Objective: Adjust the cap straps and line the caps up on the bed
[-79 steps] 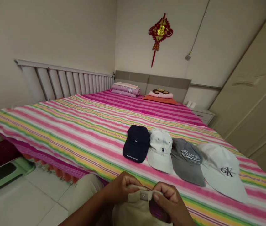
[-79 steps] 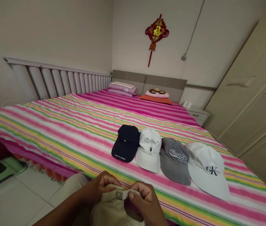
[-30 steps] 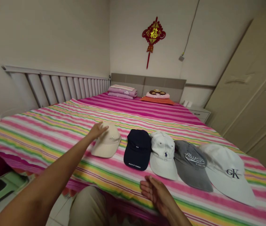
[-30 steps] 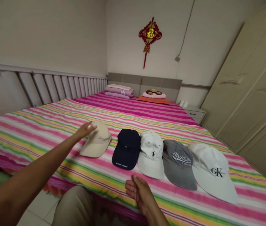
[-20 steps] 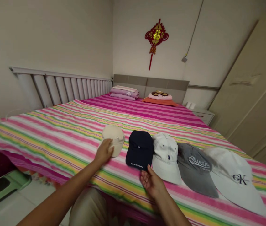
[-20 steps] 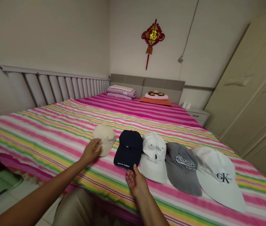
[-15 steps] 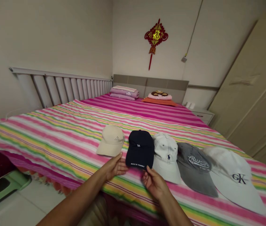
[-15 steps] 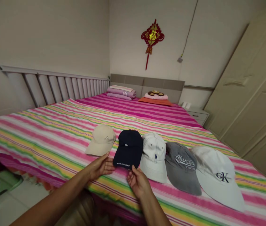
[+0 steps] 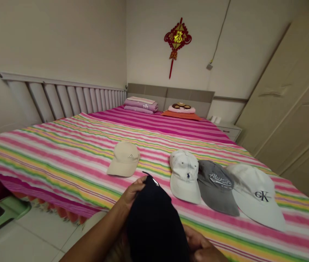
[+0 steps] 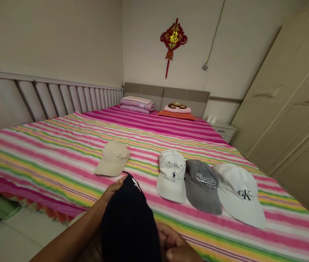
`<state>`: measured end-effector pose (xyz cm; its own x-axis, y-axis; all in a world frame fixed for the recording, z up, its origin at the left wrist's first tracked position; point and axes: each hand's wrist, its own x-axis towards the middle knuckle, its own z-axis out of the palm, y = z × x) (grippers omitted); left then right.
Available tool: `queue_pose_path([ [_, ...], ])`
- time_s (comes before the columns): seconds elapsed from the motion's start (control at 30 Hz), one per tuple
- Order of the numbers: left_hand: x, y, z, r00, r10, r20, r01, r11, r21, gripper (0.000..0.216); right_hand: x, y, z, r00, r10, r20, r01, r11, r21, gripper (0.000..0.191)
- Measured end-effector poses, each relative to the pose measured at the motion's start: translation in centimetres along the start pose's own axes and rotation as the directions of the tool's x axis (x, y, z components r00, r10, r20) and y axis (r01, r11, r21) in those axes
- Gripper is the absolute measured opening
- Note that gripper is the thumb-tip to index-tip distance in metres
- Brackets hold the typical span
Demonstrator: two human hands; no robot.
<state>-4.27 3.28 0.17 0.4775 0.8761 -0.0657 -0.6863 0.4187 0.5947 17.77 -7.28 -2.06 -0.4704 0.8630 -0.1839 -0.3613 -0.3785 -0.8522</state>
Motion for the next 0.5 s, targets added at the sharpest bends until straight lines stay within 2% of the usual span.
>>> queue_pose_path([
  [0.1,-0.8,-1.7,2.4,0.987,-0.055,0.151,0.039,0.994,0.102,0.019,-0.4,-2.5,1.4,0.998,-0.061,-0.012,0.061,0.997,0.049,0.061],
  [0.23,-1.4,-2.4,4.0,0.964,-0.149,0.219,0.11,0.977,0.182,0.021,0.4,-3.5,2.5,0.99,-0.112,-0.082,0.113,0.994,0.004,0.036],
  [0.33,-1.7,-1.8,4.4,0.96,-0.216,0.178,0.155,0.939,0.306,0.02,0.7,-3.5,2.8,0.982,-0.14,-0.129,0.134,0.99,-0.05,0.029],
  [0.5,-1.8,-0.9,5.5,0.965,-0.259,0.048,0.188,0.804,0.565,0.022,0.3,-4.0,2.9,0.977,-0.185,-0.105,0.161,0.965,-0.207,0.033],
])
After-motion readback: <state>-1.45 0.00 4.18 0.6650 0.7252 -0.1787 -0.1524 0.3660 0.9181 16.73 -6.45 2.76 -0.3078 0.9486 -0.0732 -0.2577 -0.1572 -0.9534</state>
